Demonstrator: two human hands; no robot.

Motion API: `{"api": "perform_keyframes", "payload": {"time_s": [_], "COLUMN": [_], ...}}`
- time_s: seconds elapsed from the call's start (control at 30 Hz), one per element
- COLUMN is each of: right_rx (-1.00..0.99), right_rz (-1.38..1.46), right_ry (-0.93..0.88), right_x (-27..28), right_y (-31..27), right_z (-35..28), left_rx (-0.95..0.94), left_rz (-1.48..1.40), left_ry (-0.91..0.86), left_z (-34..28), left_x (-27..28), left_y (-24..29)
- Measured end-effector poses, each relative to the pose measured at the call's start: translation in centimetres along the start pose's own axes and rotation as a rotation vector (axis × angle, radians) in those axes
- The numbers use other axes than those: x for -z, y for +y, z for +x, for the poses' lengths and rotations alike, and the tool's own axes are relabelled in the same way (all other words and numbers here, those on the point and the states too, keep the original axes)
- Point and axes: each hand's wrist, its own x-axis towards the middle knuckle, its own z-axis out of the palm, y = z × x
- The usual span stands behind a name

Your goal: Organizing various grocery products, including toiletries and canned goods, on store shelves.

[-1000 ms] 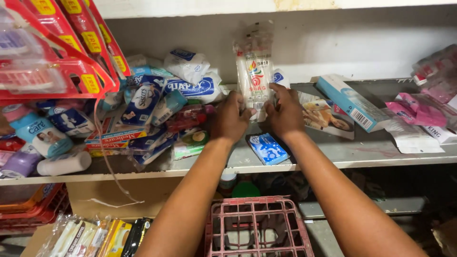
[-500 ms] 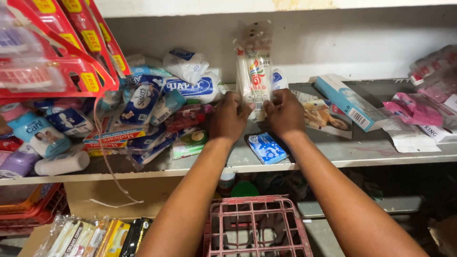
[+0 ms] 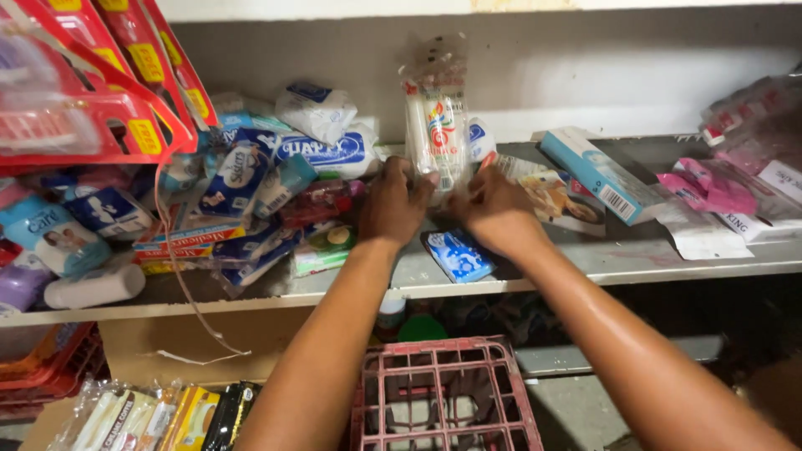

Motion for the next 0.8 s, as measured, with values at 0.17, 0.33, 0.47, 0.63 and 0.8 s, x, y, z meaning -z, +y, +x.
{"api": "perform_keyframes", "payload": {"time_s": [0.17, 0.33, 0.47, 0.63, 0.8], "right_rx": [0.136, 0.140, 0.006, 0.033, 0.210], "right_rz": [-0.095, -0.269, -0.390, -0.392, -0.469], "right_ry": [-0.447, -0.600, -0.497, -0.207, 0.126], "right_x": [2.6, 3.4, 3.8, 3.0, 1.2], "right_y": [-2.3, -3.4, -2.1, 3.7, 7.5], "right_z": [-2.7, -2.9, -2.0, -0.2, -0.3], "left_rx": [-0.022, 0.027, 0.015, 0.077, -0.001], "left_rz": [0.026, 0.060, 0.035, 0.115, 0.031], "left_ry": [0.036, 0.003, 0.009, -0.018, 0.195], "left_z": [0.3, 0.0, -0.2, -0.5, 0.2], "left_x": [-0.2, 0.7, 0.2, 1.0, -0.2], "left_y": [-0.5, 0.7, 0.1, 0.9, -0.5]}}
